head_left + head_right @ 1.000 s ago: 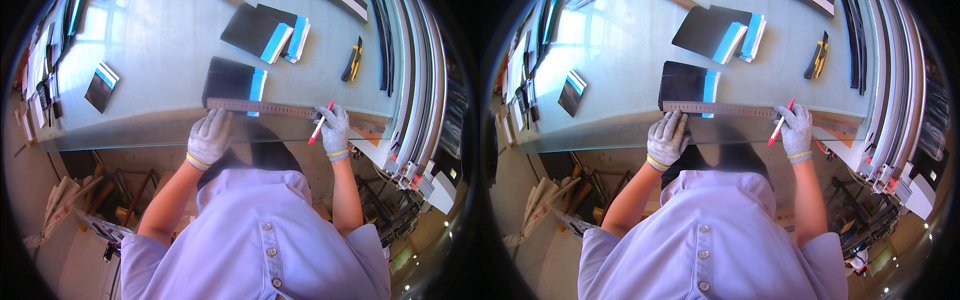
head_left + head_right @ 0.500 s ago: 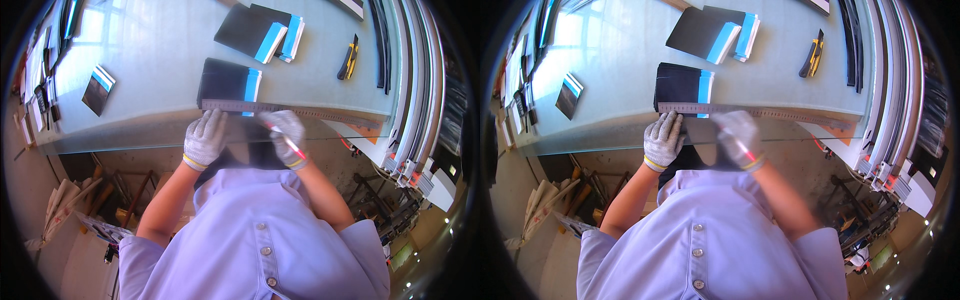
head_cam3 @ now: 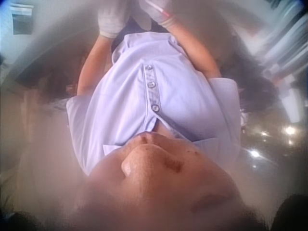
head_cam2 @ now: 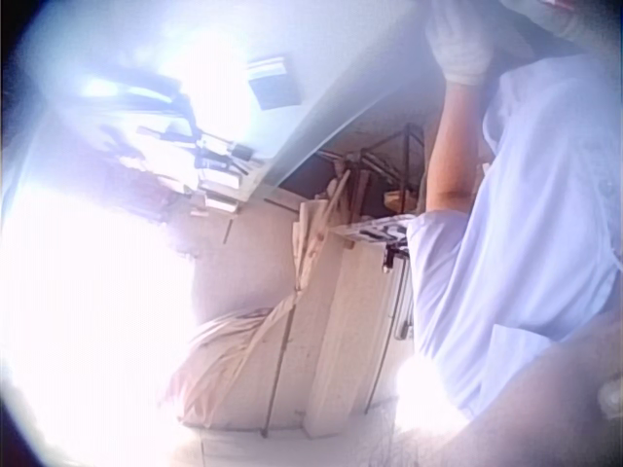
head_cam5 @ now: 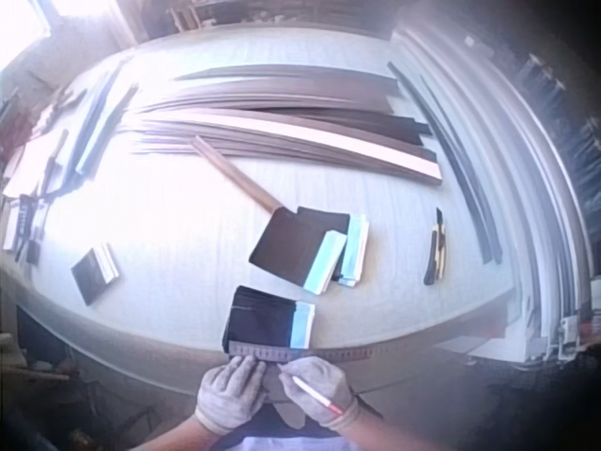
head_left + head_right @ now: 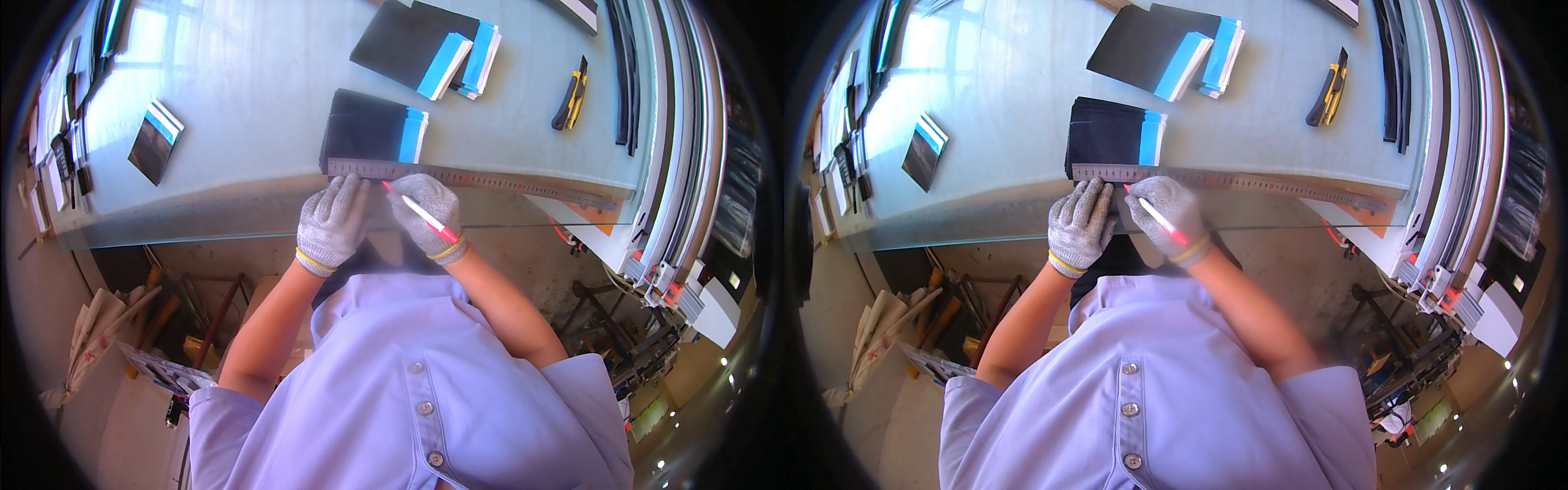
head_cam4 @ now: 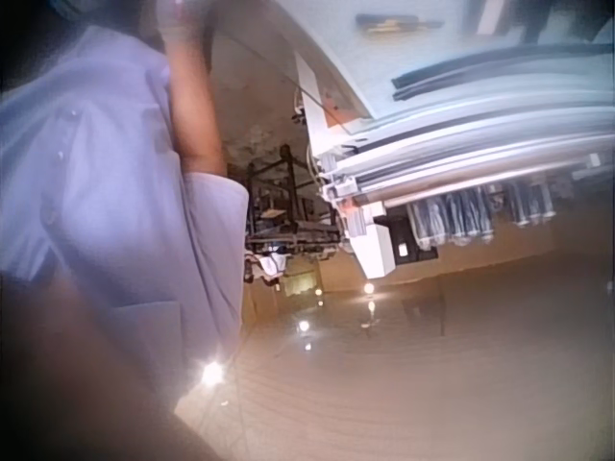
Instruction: The person cuts white strips using a machine, stacks them, and then uses a ruler and pen to mark measurements on black rectangular plates before cutting them with a utility knife on a worktable.
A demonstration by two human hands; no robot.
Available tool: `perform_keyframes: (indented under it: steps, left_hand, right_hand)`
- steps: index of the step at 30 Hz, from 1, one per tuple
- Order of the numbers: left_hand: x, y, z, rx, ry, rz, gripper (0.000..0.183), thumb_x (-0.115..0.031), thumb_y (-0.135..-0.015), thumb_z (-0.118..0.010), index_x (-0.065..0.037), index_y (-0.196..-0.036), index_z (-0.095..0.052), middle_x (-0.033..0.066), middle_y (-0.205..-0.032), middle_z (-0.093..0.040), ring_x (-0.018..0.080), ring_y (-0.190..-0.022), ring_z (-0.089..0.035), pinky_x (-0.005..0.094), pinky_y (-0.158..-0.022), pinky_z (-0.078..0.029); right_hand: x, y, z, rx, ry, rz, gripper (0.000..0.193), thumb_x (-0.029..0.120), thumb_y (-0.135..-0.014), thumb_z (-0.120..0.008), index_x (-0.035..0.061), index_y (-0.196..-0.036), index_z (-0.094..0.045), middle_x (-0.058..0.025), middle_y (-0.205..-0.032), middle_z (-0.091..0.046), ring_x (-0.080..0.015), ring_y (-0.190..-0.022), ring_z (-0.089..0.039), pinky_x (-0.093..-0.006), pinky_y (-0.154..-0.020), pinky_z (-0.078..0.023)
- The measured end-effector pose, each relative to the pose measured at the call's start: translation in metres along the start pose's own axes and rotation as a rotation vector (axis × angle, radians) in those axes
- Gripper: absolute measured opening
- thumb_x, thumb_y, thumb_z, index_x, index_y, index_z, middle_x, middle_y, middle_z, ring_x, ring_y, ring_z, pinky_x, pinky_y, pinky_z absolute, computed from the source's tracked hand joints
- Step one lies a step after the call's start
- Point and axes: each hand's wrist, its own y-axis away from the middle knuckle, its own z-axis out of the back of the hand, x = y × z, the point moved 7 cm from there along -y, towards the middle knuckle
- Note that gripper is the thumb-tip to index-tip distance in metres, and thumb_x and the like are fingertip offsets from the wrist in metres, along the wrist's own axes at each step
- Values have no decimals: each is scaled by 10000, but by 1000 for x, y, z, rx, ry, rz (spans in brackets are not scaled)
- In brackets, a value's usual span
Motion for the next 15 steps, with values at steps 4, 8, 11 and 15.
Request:
perform_keyframes:
  steps: [4,8,11,15]
  left_hand:
    - [0,1,-1,-2,-12,3,588,-248,-778,-728,-68,-1328,-625,148,-1341,-606,338,-1185,-611,465,-957,-475]
    - [0,1,-2,-1,-13,4,579,-253,-788,-725,-69,-1327,-626,148,-1340,-607,339,-1182,-612,467,-959,-473]
    - [0,1,-1,1,-17,2,573,-253,-794,-722,-70,-1328,-626,148,-1342,-606,338,-1182,-611,468,-960,-470]
    - [-1,0,0,-3,-37,-6,572,-255,-798,-719,-72,-1332,-623,146,-1343,-605,335,-1183,-609,469,-958,-469]
  right_hand:
    - [2,-1,-2,18,54,67,148,17,-800,-727,10,-926,-651,-138,-864,-670,-332,-786,-667,-405,-714,-560]
    - [3,-2,-4,37,67,80,142,19,-807,-719,11,-931,-652,-135,-872,-675,-335,-796,-669,-410,-718,-561]
    - [0,-5,-2,69,-20,11,122,30,-821,-721,11,-924,-658,-136,-863,-684,-331,-774,-675,-404,-711,-562]
    - [-15,4,24,-41,-147,-317,152,42,-831,-732,15,-973,-687,-137,-871,-708,-324,-738,-686,-385,-694,-563]
